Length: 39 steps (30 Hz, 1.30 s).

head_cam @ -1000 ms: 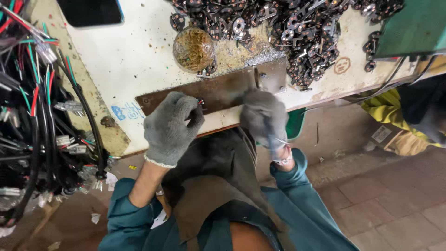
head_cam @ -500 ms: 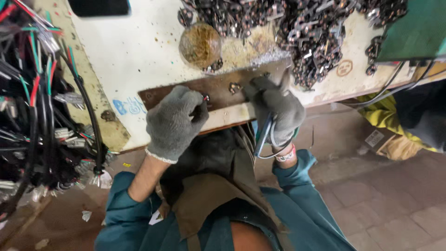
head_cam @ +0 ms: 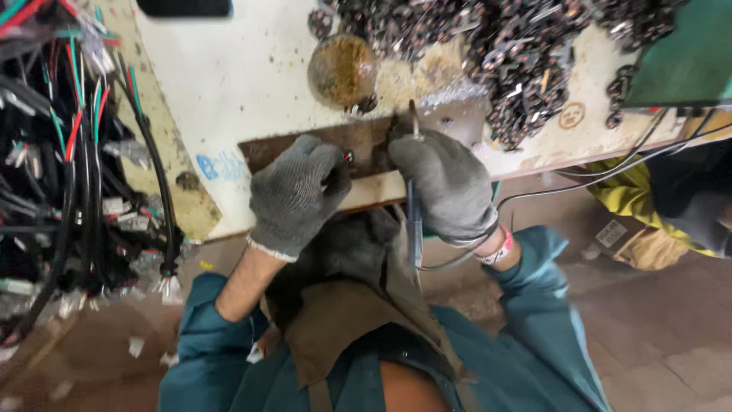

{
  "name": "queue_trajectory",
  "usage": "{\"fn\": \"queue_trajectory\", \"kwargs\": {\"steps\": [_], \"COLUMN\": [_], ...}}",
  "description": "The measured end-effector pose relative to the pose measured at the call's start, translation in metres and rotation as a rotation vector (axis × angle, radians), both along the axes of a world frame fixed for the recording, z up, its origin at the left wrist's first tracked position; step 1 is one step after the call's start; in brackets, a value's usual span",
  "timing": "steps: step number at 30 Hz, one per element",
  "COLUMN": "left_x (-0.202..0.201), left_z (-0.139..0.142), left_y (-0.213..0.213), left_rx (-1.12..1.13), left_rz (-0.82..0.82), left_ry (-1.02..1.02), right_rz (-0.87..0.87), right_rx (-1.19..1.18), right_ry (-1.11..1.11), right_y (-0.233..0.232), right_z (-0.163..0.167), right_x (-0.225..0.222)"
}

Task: The person solders small electrical components at a workbench, holding a component in one gloved hand and a soldering iron in the other. They attach red and green wires to the components, place finished units on the table, and pick up new parts and wire pieces to repeat the process.

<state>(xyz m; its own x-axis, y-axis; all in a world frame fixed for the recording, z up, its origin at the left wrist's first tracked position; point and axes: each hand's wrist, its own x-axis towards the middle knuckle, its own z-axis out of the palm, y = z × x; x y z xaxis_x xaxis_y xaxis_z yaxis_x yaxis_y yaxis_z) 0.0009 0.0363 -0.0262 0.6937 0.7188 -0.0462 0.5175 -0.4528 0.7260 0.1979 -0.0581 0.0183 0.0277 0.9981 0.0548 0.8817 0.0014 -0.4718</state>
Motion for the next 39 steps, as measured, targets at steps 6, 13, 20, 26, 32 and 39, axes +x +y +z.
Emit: {"fn": "queue_trajectory", "kwargs": {"steps": [6, 13, 20, 26, 32, 39], "left_x": [0.005, 0.014, -0.005, -0.044, -0.033, -0.048], "left_z": [0.006, 0.0, -0.016, 0.02, 0.066, 0.058], "left_y": [0.002, -0.014, -0.031, -0.042, -0.001, 0.007], "left_rx": [0.042, 0.058, -0.032, 0.316, 0.077, 0.379], "left_rz": [-0.008, -0.039, -0.007, 0.12, 0.081, 0.459], "left_ry": [0.005, 0.025, -0.023, 0.278, -0.088, 0.364], "right_rz": [0.079, -0.614, -0.297, -0.493, -0.742, -0.59], "right_rx": [-0.012, 0.427, 0.188, 0.473, 0.364, 0.438], "right_ry": [-0.43, 0.711, 0.249, 0.567, 0.807, 0.691], "right_y": [-0.01, -0.052, -0.052, -0.038, -0.052, -0.038], "right_z": [-0.017, -0.072, -0.081, -0.088, -0.093, -0.077], "right_x": [-0.026, -0.029, -0.034, -0.041, -0.042, -0.049]}}
